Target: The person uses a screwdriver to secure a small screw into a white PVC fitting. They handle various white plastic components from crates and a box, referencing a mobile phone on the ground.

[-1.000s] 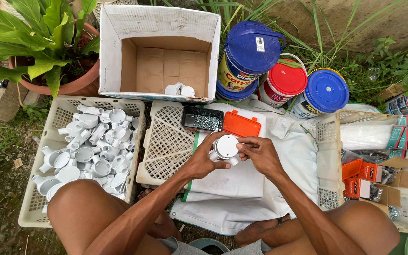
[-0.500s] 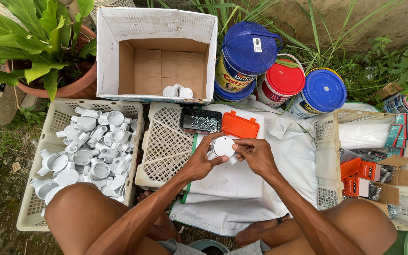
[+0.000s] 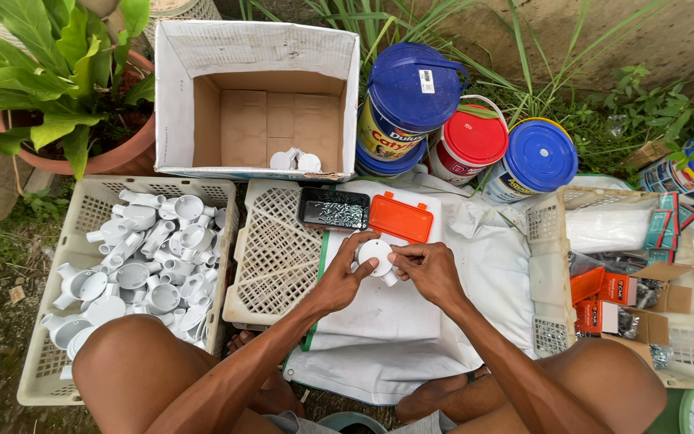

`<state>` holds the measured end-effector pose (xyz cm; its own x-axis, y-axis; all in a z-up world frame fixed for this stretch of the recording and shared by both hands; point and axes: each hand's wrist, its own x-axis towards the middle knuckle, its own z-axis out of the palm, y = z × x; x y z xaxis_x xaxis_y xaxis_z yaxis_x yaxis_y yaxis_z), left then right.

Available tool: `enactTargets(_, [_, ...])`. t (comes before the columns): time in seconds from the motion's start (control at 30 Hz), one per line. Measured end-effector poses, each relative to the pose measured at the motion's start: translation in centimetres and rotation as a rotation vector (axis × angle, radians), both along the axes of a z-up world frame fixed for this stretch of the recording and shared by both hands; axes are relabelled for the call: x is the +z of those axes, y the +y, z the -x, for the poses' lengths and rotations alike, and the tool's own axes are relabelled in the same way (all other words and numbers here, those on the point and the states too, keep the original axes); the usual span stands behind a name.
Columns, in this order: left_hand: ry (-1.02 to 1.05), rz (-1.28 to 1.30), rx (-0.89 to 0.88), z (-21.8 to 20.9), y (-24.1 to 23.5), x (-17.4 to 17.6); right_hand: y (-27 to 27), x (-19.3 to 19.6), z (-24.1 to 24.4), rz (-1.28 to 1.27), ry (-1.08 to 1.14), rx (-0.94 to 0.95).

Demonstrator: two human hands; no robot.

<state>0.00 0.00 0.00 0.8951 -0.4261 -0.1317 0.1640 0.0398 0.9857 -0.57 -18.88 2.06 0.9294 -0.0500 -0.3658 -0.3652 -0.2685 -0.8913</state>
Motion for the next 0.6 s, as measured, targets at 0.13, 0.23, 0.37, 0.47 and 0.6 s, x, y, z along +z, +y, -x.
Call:
enactTargets(0.13, [-0.007, -0.001, -0.012, 0.0, -0.3, 0.1, -0.4, -0.1, 0.2, 0.002, -0.013, -0.006])
enactTargets(0.23, [0.009, 0.012, -0.022, -0.1, -0.6, -0.1, -0.8, -0.2, 0.3, 0.002, -0.022, 0.000])
enactTargets(0.37, [0.027, 0.025, -0.035, -0.3, -0.9, -0.2, -1.1, 0.0, 0.3, 0.019, -0.017, 0.016])
enactTargets(0.47, [0.037, 0.016, -0.042, -0.5, -1.0, 0.0, -1.0, 0.4, 0.3, 0.026, -0.023, 0.020])
enactTargets(0.6, [0.066, 0.029, -0.031, -0.8, -1.2, -1.0, -1.2, 0.4, 0.4, 0.016, -0.053, 0.031])
